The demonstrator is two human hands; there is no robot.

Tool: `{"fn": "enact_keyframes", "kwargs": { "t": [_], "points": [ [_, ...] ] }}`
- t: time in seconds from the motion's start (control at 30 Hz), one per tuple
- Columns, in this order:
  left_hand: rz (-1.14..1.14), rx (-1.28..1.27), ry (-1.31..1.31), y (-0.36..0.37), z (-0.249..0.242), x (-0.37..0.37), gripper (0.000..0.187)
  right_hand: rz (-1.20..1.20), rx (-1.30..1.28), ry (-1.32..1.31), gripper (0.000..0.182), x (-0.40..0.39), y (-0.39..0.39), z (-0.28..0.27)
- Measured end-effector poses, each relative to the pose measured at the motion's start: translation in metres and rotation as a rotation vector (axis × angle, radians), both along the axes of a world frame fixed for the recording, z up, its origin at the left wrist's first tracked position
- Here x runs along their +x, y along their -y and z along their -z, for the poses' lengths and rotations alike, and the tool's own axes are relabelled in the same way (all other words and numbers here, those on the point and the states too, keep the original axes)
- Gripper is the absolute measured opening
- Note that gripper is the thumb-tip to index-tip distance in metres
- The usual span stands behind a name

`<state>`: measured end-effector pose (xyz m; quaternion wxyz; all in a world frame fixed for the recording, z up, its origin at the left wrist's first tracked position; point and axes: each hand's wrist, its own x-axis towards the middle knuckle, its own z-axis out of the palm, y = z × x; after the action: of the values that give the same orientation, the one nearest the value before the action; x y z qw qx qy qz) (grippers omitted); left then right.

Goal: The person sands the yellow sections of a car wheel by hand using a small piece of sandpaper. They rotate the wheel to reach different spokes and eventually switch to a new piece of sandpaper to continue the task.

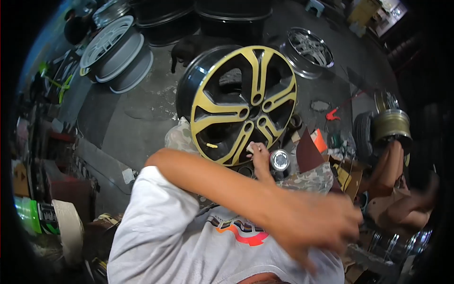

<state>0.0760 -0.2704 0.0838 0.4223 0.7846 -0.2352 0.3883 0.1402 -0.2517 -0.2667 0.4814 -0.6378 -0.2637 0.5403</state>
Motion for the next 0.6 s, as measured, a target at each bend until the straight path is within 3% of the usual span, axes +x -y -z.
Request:
{"fn": "enact_keyframes", "kwargs": {
  "t": [0.1,0.2,0.27,0.37,0.6],
  "points": [
    [-0.411,-0.007,-0.164,-0.045,0.043,-0.032,0.027,0.005,-0.053,-0.003,0.019,0.039,0.001,-0.011],
    [-0.719,-0.138,-0.387,-0.081,0.077,-0.07,0.016,-0.02,0.218,-0.245,0.02,0.064,0.01,-0.085],
    [-0.887,-0.377,-0.469,-0.088,0.099,-0.081,0.014,0.063,0.227,-0.264,0.019,0.065,0.009,-0.119],
    [-0.871,-0.734,-0.606,-0.088,0.132,-0.088,0.02,0.032,0.322,-0.271,0.019,0.058,0.007,-0.156],
    [-0.623,-1.098,-0.642,-0.073,0.158,-0.082,0.02,-0.065,0.355,-0.295,0.015,0.038,0.015,-0.158]
  ]
}}
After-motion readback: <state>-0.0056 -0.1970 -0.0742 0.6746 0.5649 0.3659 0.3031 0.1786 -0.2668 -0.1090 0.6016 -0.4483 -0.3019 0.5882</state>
